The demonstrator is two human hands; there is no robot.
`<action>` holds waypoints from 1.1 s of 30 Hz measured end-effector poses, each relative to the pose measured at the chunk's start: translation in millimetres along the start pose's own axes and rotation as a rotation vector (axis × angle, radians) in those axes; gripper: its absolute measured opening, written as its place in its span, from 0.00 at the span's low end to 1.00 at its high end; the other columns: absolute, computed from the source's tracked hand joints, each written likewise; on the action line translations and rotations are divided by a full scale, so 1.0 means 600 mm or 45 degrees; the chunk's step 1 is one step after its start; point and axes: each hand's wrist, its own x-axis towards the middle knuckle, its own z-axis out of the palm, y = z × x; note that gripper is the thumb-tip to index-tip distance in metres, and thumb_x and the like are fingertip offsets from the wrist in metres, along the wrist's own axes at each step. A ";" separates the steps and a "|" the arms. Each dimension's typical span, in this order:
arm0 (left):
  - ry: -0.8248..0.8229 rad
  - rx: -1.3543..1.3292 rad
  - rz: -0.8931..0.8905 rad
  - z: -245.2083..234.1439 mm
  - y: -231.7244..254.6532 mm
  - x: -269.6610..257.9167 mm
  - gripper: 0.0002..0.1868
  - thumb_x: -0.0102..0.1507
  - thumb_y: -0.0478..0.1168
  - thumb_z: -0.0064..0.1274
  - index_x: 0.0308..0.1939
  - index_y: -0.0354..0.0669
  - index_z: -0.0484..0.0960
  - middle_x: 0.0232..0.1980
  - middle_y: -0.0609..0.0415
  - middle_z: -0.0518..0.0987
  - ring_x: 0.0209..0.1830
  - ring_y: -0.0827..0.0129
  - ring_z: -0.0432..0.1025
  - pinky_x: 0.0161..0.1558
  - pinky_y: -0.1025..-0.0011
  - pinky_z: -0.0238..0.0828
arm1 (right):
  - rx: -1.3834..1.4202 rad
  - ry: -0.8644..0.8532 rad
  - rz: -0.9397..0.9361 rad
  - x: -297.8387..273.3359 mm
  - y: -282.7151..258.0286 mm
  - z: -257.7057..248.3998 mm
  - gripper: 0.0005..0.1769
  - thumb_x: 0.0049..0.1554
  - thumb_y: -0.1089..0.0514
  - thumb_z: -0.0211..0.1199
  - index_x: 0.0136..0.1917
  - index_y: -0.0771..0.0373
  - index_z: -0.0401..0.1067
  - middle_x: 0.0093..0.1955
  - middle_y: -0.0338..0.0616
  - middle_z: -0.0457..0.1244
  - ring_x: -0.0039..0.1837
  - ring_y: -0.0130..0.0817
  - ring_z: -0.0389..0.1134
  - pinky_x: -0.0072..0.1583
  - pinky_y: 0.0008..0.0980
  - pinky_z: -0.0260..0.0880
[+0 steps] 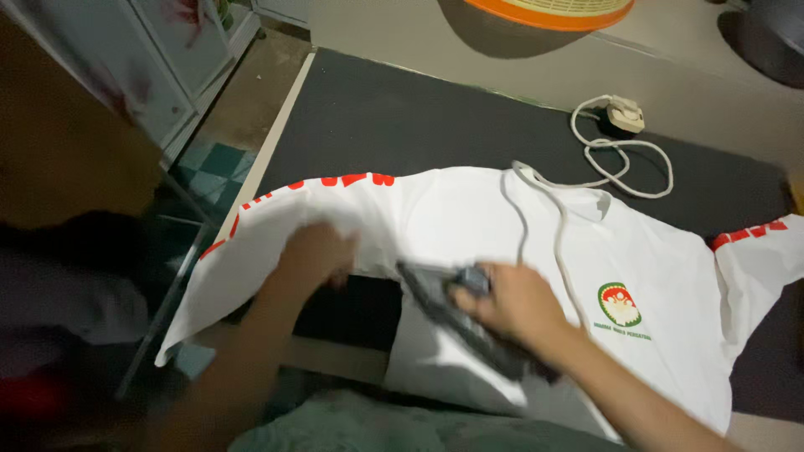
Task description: The person irons a white long-sleeved shirt on a table, smoothing the front, sleeves, and back with an electric iron. They repeatedly reposition and flip the shirt to access different areas.
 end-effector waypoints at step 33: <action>0.541 -2.003 -0.686 0.037 0.020 -0.141 0.12 0.63 0.39 0.59 0.28 0.38 0.78 0.25 0.52 0.78 0.19 0.70 0.69 0.22 0.72 0.63 | 0.028 -0.033 0.375 0.065 0.021 -0.019 0.27 0.50 0.37 0.65 0.42 0.66 0.81 0.35 0.55 0.72 0.38 0.47 0.76 0.45 0.43 0.76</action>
